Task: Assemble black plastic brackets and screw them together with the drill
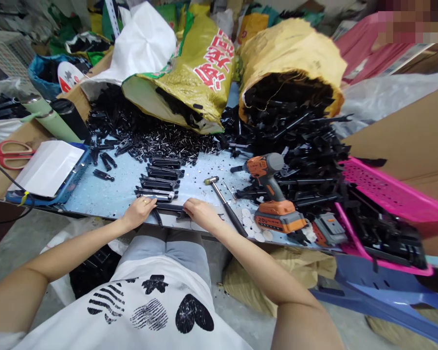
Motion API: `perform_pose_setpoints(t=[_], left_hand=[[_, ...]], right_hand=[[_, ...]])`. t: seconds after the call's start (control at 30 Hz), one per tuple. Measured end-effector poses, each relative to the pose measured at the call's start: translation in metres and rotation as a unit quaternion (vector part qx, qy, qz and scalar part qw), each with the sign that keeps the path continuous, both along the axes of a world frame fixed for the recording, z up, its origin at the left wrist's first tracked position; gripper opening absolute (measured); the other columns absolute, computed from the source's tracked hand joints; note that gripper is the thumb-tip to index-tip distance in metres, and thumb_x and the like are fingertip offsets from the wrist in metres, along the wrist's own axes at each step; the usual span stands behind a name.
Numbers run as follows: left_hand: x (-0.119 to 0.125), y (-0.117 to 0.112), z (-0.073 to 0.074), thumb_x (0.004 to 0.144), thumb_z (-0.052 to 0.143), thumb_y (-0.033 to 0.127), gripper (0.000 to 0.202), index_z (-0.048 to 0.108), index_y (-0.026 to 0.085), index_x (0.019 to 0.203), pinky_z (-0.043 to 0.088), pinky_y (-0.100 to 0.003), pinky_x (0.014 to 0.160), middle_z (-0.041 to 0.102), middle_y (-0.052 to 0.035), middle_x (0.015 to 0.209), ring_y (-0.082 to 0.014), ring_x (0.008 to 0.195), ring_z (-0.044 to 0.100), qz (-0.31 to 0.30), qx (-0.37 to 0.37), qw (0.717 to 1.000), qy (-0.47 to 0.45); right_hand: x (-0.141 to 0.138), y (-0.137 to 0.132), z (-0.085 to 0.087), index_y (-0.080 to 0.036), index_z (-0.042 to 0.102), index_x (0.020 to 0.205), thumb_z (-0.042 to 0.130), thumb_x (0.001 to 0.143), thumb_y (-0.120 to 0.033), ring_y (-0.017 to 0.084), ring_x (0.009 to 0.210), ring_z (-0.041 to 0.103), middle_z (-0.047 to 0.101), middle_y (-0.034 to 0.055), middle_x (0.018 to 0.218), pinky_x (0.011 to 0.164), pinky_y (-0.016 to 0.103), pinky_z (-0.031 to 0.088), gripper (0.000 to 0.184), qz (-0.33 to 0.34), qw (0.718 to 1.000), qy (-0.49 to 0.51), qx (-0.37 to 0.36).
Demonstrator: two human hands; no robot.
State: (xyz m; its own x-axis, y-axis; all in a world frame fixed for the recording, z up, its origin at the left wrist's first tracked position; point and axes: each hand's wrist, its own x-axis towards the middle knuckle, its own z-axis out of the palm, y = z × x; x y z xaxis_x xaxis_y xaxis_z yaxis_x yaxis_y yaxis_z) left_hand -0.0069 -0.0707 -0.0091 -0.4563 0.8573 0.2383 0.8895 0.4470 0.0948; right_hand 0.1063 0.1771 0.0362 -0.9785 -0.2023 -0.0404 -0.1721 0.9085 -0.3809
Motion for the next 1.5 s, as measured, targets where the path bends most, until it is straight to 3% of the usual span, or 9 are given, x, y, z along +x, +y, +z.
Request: perform_pose_setpoints(t=[0.27, 0.4, 0.5, 0.67, 0.83, 1.1, 1.23, 1.33, 1.5], left_hand=[[0.012, -0.001, 0.000, 0.096, 0.031, 0.033, 0.044, 0.046, 0.010, 0.131, 0.037, -0.043, 0.083, 0.057, -0.0190, 0.118, -0.0283, 0.105, 0.051, 0.017, -0.030, 0.999, 0.014], [0.017, 0.029, 0.006, 0.094, 0.036, 0.043, 0.051, 0.047, 0.006, 0.128, 0.034, -0.041, 0.093, 0.052, -0.0190, 0.126, -0.0277, 0.114, 0.047, -0.145, -0.021, 0.988, 0.038], [0.024, 0.046, 0.017, 0.094, 0.032, 0.047, 0.051, 0.059, 0.007, 0.111, 0.042, -0.036, 0.076, 0.063, -0.0160, 0.095, -0.0246, 0.090, 0.057, -0.115, -0.034, 0.993, 0.006], [0.047, 0.028, 0.049, 0.095, 0.018, 0.049, 0.059, 0.056, 0.014, 0.066, 0.039, -0.030, 0.057, 0.058, -0.0082, 0.061, -0.0175, 0.060, 0.054, -0.110, 0.090, 0.985, -0.094], [0.084, 0.007, 0.088, 0.096, 0.010, 0.046, 0.060, 0.052, 0.016, 0.067, 0.040, -0.026, 0.054, 0.053, -0.0048, 0.056, -0.0124, 0.053, 0.049, -0.220, 0.271, 0.894, -0.282], [0.116, 0.020, 0.063, 0.093, 0.003, 0.055, 0.071, 0.058, 0.014, 0.106, 0.049, -0.035, 0.074, 0.065, -0.0143, 0.088, -0.0203, 0.086, 0.060, -0.111, 0.426, 0.876, -0.197], [0.080, 0.012, 0.022, 0.084, 0.014, 0.072, 0.084, 0.051, 0.011, 0.127, 0.049, -0.037, 0.074, 0.064, -0.0165, 0.094, -0.0249, 0.088, 0.061, -0.080, 0.265, 0.961, -0.016], [0.045, 0.004, 0.002, 0.086, 0.034, 0.064, 0.069, 0.050, 0.013, 0.130, 0.040, -0.045, 0.095, 0.056, -0.0209, 0.118, -0.0311, 0.113, 0.052, 0.024, 0.073, 0.997, 0.000], [0.012, 0.034, 0.003, 0.089, 0.029, 0.062, 0.075, 0.027, 0.012, 0.144, 0.013, -0.051, 0.112, 0.013, -0.0180, 0.151, -0.0313, 0.141, 0.004, 0.104, -0.002, 0.992, -0.074]], right_hand=[[0.032, 0.024, -0.043, -0.016, 0.047, 0.131, 0.046, 0.089, -0.051, 0.022, 0.110, 0.051, 0.050, 0.0143, 0.127, 0.090, 0.033, 0.040, 0.054, 0.003, 0.997, 0.070, 0.033], [0.038, 0.031, -0.043, -0.008, 0.063, 0.095, 0.043, 0.081, -0.069, 0.022, 0.084, 0.057, 0.061, 0.0140, 0.090, 0.075, 0.029, 0.039, 0.065, -0.070, 0.983, 0.049, 0.161], [0.040, 0.027, -0.030, -0.011, 0.061, 0.072, 0.035, 0.085, -0.068, 0.016, 0.068, 0.054, 0.059, 0.0099, 0.070, 0.064, 0.025, 0.034, 0.064, -0.059, 0.982, 0.053, 0.170], [0.052, 0.014, 0.021, -0.014, 0.055, 0.064, 0.015, 0.087, -0.071, 0.013, 0.056, 0.047, 0.053, 0.0068, 0.060, 0.056, 0.026, 0.029, 0.073, 0.075, 0.994, 0.077, -0.004], [0.065, -0.027, 0.035, -0.019, 0.046, 0.060, 0.000, 0.086, -0.070, 0.014, 0.050, 0.044, 0.044, 0.0042, 0.052, 0.055, 0.027, 0.034, 0.073, 0.182, 0.941, 0.030, -0.283], [0.026, -0.136, -0.039, -0.017, 0.046, 0.113, 0.020, 0.089, -0.038, 0.027, 0.109, 0.047, 0.049, 0.0189, 0.112, 0.089, 0.044, 0.041, 0.041, -0.234, 0.935, 0.146, -0.222], [0.014, -0.066, -0.021, -0.009, 0.032, 0.130, 0.036, 0.086, -0.045, 0.029, 0.125, 0.036, 0.039, 0.0241, 0.128, 0.099, 0.047, 0.033, 0.056, -0.259, 0.928, 0.246, -0.107], [0.028, 0.039, 0.008, -0.003, 0.026, 0.136, 0.046, 0.084, -0.052, 0.033, 0.131, 0.025, 0.032, 0.0274, 0.135, 0.104, 0.051, 0.025, 0.075, -0.416, 0.856, 0.304, 0.053], [0.035, 0.188, 0.035, -0.008, 0.054, 0.118, 0.063, 0.072, -0.057, 0.034, 0.105, 0.052, 0.057, 0.0224, 0.108, 0.087, 0.047, 0.041, 0.068, -0.516, 0.856, 0.028, 0.024]])
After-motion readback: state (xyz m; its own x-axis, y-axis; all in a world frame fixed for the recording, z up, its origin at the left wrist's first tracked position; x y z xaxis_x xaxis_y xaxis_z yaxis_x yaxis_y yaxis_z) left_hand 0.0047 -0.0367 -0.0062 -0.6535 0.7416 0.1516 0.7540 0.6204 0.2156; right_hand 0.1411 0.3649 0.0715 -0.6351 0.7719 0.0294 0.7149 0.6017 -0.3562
